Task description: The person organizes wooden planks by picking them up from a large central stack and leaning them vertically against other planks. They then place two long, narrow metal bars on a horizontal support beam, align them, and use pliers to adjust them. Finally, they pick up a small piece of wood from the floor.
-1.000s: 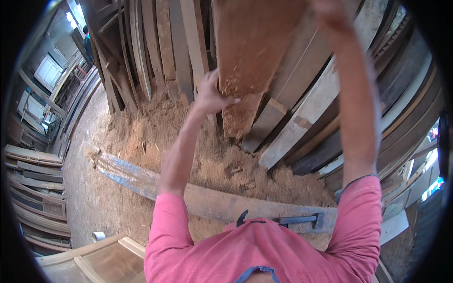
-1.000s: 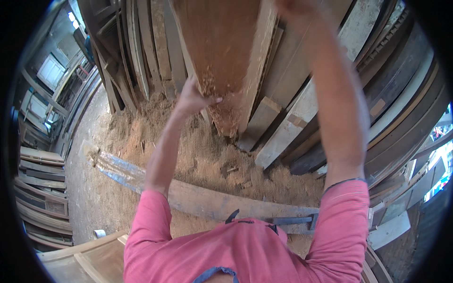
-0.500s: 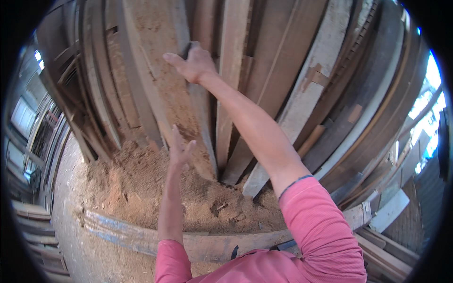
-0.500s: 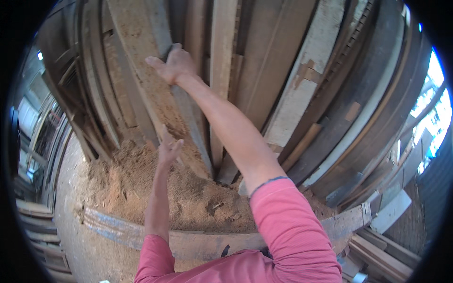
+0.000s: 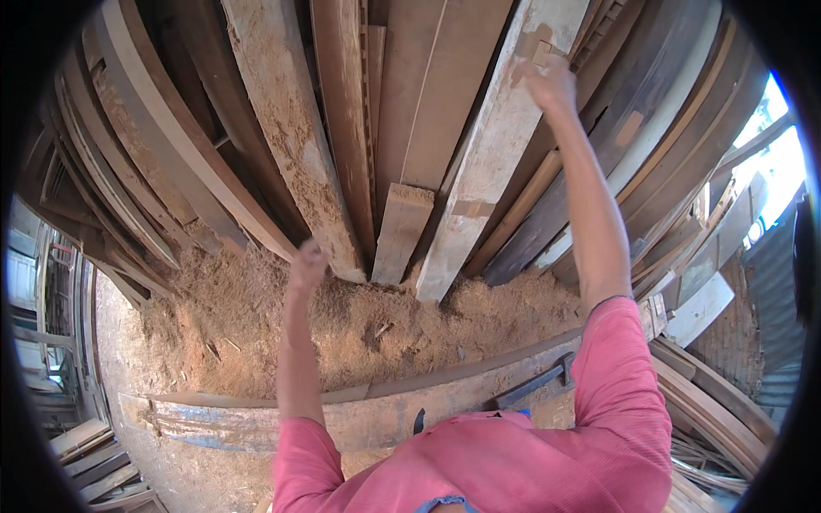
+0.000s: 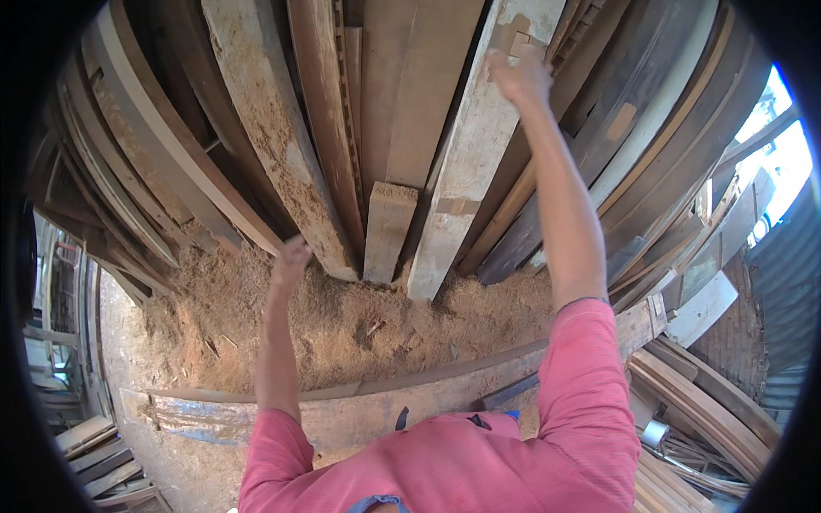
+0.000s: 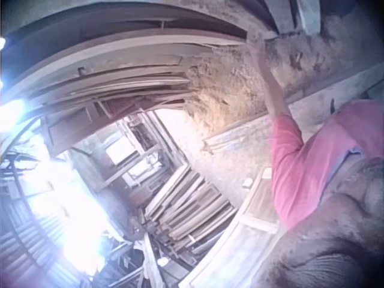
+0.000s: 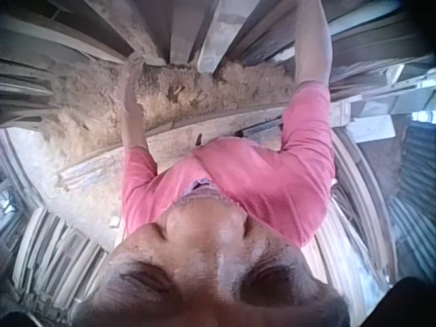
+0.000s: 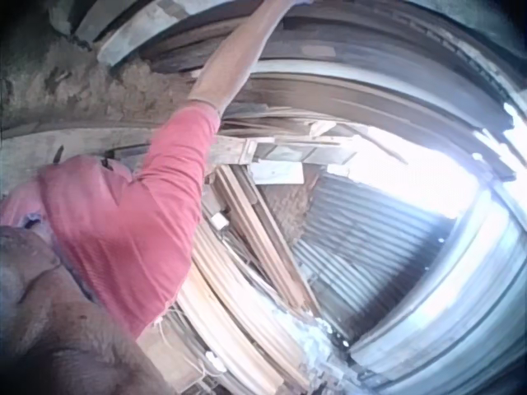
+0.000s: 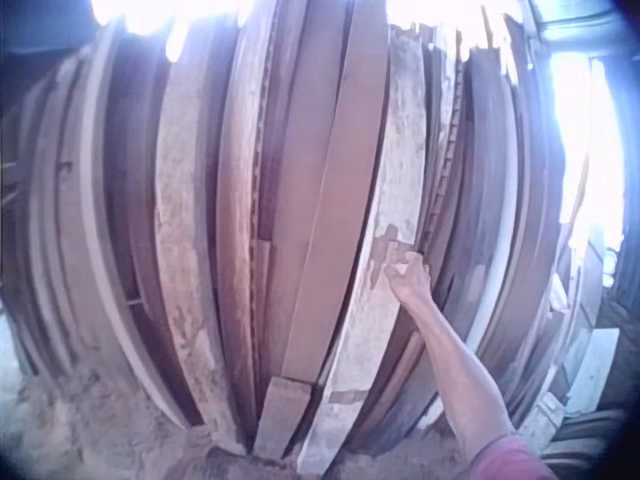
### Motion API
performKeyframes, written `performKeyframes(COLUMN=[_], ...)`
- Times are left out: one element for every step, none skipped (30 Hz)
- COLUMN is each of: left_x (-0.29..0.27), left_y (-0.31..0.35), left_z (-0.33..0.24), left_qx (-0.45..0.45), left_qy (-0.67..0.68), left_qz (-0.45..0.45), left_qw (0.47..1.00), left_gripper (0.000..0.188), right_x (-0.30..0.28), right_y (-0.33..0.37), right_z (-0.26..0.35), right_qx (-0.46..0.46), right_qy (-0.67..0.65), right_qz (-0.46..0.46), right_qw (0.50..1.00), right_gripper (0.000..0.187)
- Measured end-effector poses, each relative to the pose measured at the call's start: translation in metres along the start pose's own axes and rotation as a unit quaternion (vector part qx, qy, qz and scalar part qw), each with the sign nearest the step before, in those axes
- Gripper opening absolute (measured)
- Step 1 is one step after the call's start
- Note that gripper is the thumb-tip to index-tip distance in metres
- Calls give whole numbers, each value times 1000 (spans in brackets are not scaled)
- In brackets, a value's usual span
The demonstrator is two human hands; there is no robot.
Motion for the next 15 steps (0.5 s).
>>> performKeyframes(left_x=[-4, -10, 16, 37, 49, 57, 55, 62, 72, 80, 77, 78, 77, 79, 87], left_y=[12, 30, 55, 84, 112, 140, 168, 195, 223, 250, 270, 289, 317, 334, 334], left_z=[51, 97, 111, 116, 126, 135, 157, 168, 168, 132, 158, 197, 233, 255, 252], left_qx=[-61, -55, -60, -53, -47, -48, -34, -13, -99, -113, -105, -99, -177, -253, -248], left_qy=[-49, -102, -136, -167, -198, -219, -290, -327, -324, -187, -272, -354, -303, -248, -248], left_qz=[33, 24, 78, 136, 176, 208, 178, 188, 229, 174, 191, 212, 206, 198, 200], left_qw=[996, 993, 986, 975, 963, 952, 940, 926, 913, 960, 937, 906, 914, 914, 915], left_gripper=[46, 44, 36, 29, 24, 22, 31, 33, 33, 36, 38, 40, 48, 57, 57], right_x=[6, 18, 20, 22, 29, 37, 50, 58, 58, 51, 63, 74, 79, 82, 80], right_y=[-11, -15, -21, -27, -35, -41, -42, -45, -52, -62, -67, -69, -67, -64, -61], right_z=[-18, -20, -50, -74, -83, -84, -75, -71, -72, -94, -92, -93, -94, -100, -107], right_qx=[12, 10, 45, 79, 78, 76, 83, 93, 53, 53, 73, 95, 93, 132, 170], right_qy=[-3, -17, -27, -42, -82, -87, -167, -239, -343, -337, -343, -341, -344, -339, -330], right_qz=[-42, -34, -38, -44, -18, -23, -13, -5, 22, 9, 31, 50, 49, 22, -7], right_qw=[999, 999, 998, 995, 993, 993, 982, 967, 938, 940, 936, 934, 933, 931, 929], right_gripper=[94, 94, 98, 103, 106, 106, 102, 97, 86, 86, 86, 87, 87, 89, 91])
Point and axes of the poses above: each hand's wrist, its own y-axis away from the middle knuckle, its own x-axis out of the palm, z = x × y, the point moved 6 cm from there along -y, towards the middle knuckle, and after that the axes turned 11 degrees about -z, right-handed, at the moved point
